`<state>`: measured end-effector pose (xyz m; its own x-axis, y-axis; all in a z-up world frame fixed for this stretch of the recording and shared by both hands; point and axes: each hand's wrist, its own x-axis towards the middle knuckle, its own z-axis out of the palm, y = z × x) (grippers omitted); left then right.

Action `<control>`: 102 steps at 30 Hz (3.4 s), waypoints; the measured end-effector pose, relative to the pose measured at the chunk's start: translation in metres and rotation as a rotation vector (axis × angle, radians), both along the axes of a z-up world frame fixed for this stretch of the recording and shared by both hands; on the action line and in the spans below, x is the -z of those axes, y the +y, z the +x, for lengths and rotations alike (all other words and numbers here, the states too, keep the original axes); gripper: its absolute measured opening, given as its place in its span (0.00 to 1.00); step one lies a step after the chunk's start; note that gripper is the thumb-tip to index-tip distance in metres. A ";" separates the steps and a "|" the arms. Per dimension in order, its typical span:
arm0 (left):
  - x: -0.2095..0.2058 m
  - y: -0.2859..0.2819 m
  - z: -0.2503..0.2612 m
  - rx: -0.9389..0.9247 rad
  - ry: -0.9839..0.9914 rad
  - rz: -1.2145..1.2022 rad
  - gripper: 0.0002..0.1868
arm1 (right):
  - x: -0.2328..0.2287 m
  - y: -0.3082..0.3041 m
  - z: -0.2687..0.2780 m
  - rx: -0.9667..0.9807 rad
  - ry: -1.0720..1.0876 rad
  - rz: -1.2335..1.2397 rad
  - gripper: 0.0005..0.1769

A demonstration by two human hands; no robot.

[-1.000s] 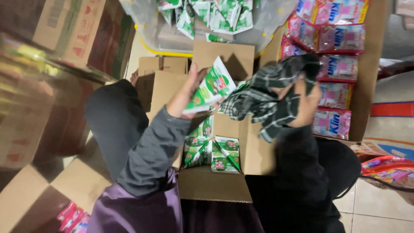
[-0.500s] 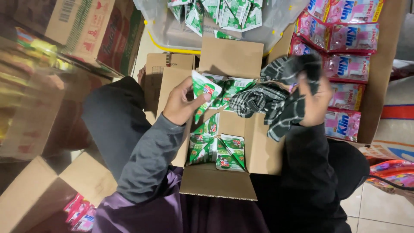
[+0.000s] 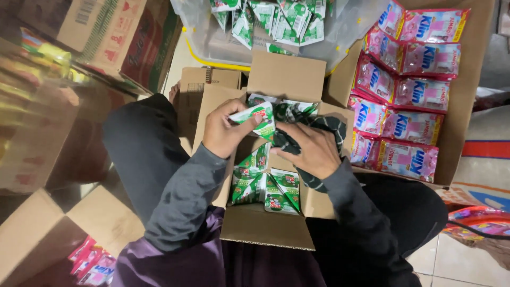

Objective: The person sits on the floor and packs small green and white packets into a cardboard box. They arrange the packets in neat rows and occasionally use a checkered cloth to wipe the packets or the box interior.

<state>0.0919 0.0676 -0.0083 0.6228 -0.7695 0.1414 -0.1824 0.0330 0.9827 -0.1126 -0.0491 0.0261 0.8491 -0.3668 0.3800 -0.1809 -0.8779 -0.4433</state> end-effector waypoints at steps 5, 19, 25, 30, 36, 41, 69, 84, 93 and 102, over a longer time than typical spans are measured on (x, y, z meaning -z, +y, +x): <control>-0.039 0.029 -0.011 -0.088 -0.617 0.086 0.13 | 0.023 0.001 0.011 -0.019 0.136 -0.181 0.23; 0.015 0.042 -0.032 -0.170 -1.188 0.332 0.15 | 0.074 0.009 0.030 -0.025 0.209 -0.525 0.14; 0.021 0.050 -0.037 -0.122 -1.328 0.440 0.17 | 0.073 0.015 0.028 0.011 0.243 -0.569 0.07; 0.027 0.045 -0.032 -0.119 -1.216 0.369 0.17 | 0.079 0.015 0.028 -0.027 0.280 -0.576 0.13; 0.034 0.034 -0.020 -0.153 -1.304 0.257 0.06 | 0.083 0.018 0.029 -0.025 0.272 -0.600 0.17; 0.034 0.029 -0.017 -0.163 -1.382 0.268 0.04 | 0.097 0.015 0.029 -0.032 0.266 -0.613 0.17; 0.051 -0.011 0.003 -0.160 -1.518 0.094 0.05 | 0.091 0.017 0.021 -0.022 0.310 -0.522 0.11; 0.047 -0.123 -0.001 0.517 -1.073 1.011 0.17 | 0.089 0.025 0.024 -0.127 0.425 -0.316 0.20; 0.044 -0.031 0.043 0.389 -1.363 0.426 0.29 | 0.105 0.020 0.024 -0.104 0.402 -0.345 0.15; 0.080 -0.030 0.018 0.406 -1.419 0.326 0.17 | 0.071 0.015 0.016 -0.076 0.392 -0.414 0.13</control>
<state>0.1097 0.0374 -0.0882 -0.1358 -0.9660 0.2198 -0.9907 0.1344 -0.0212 -0.0964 -0.0338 -0.0452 0.9736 -0.1871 0.1307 -0.1923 -0.9810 0.0277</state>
